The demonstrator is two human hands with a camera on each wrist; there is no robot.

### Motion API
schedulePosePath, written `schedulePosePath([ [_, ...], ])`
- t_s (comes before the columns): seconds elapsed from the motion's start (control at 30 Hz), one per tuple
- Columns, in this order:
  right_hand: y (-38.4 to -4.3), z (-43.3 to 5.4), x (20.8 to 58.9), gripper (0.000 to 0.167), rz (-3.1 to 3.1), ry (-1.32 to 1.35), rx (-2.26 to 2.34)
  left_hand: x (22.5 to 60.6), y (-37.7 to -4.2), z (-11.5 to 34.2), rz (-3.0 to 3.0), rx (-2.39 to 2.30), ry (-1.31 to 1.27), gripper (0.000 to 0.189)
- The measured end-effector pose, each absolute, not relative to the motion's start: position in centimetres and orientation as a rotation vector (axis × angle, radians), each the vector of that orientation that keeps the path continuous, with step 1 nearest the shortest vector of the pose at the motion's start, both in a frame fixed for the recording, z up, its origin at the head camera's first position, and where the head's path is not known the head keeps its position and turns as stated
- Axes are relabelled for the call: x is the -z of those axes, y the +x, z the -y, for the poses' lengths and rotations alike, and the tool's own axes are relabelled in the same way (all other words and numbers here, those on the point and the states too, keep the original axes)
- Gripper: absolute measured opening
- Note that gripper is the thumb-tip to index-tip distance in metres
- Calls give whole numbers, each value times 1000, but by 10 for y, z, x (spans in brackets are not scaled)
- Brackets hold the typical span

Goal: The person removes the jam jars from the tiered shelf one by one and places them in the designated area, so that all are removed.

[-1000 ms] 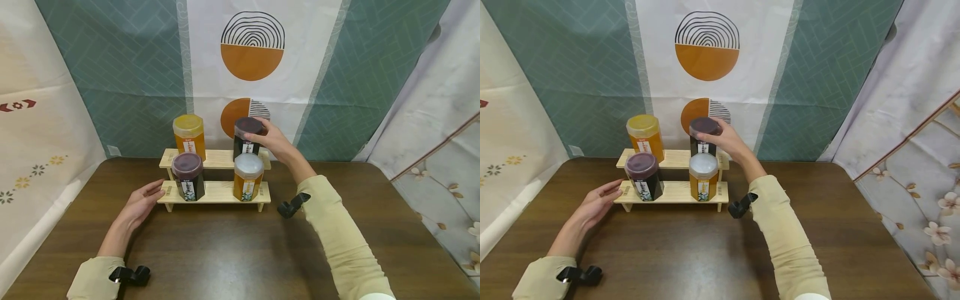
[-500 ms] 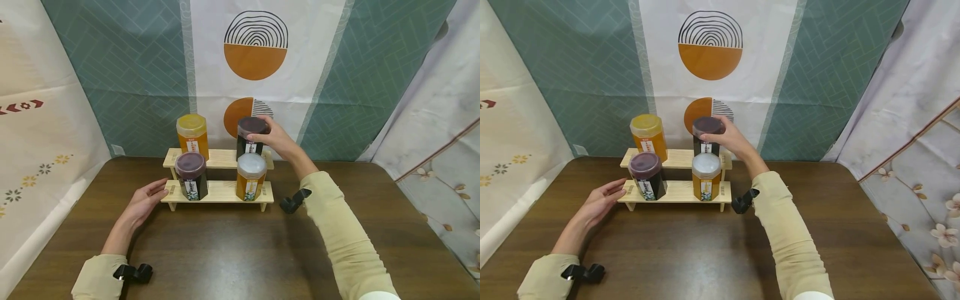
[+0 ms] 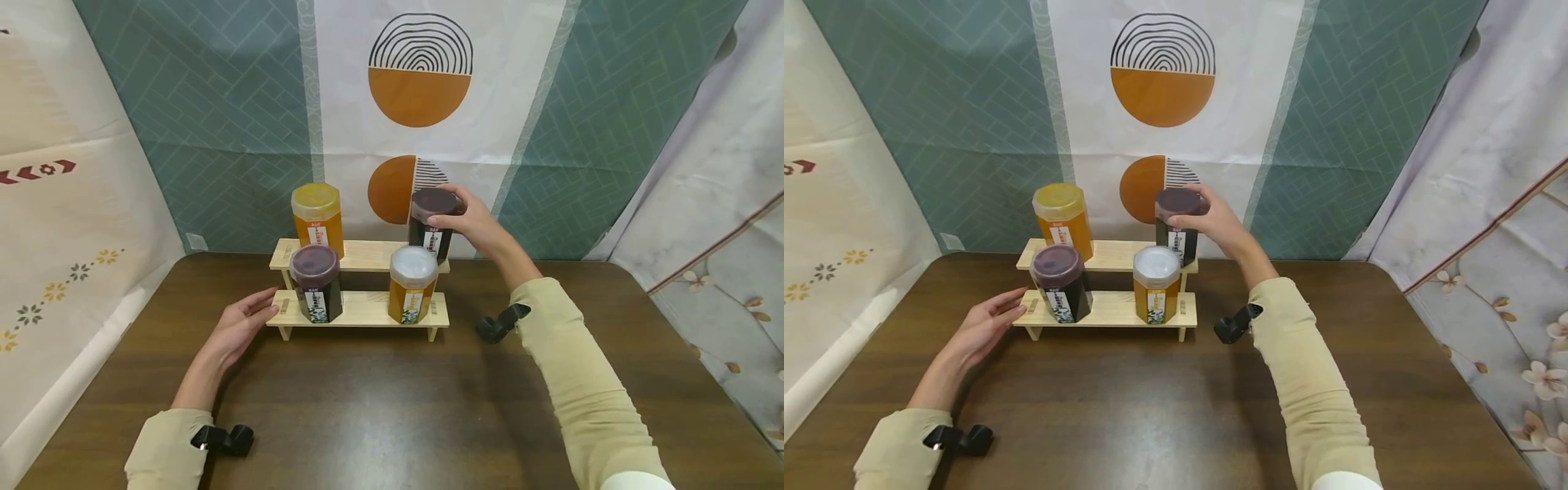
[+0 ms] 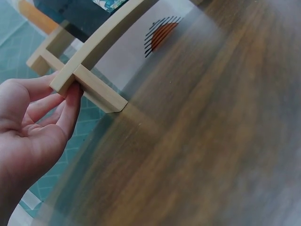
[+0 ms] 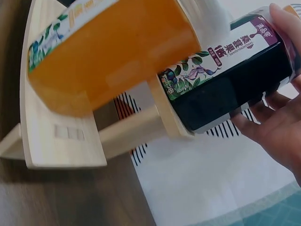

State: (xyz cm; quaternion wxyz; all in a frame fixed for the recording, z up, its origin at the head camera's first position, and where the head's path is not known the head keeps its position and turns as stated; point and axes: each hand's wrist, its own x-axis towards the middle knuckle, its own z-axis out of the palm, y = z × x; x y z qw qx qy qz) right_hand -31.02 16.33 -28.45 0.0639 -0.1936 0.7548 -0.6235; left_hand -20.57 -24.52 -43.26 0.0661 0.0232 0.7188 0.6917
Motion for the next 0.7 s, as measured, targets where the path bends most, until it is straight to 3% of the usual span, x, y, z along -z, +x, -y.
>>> schedulePosePath([
  [0.7,-300,-233,290,54,-2132,-526,2094,434,-208,247,-2252,-2009,89,59],
])
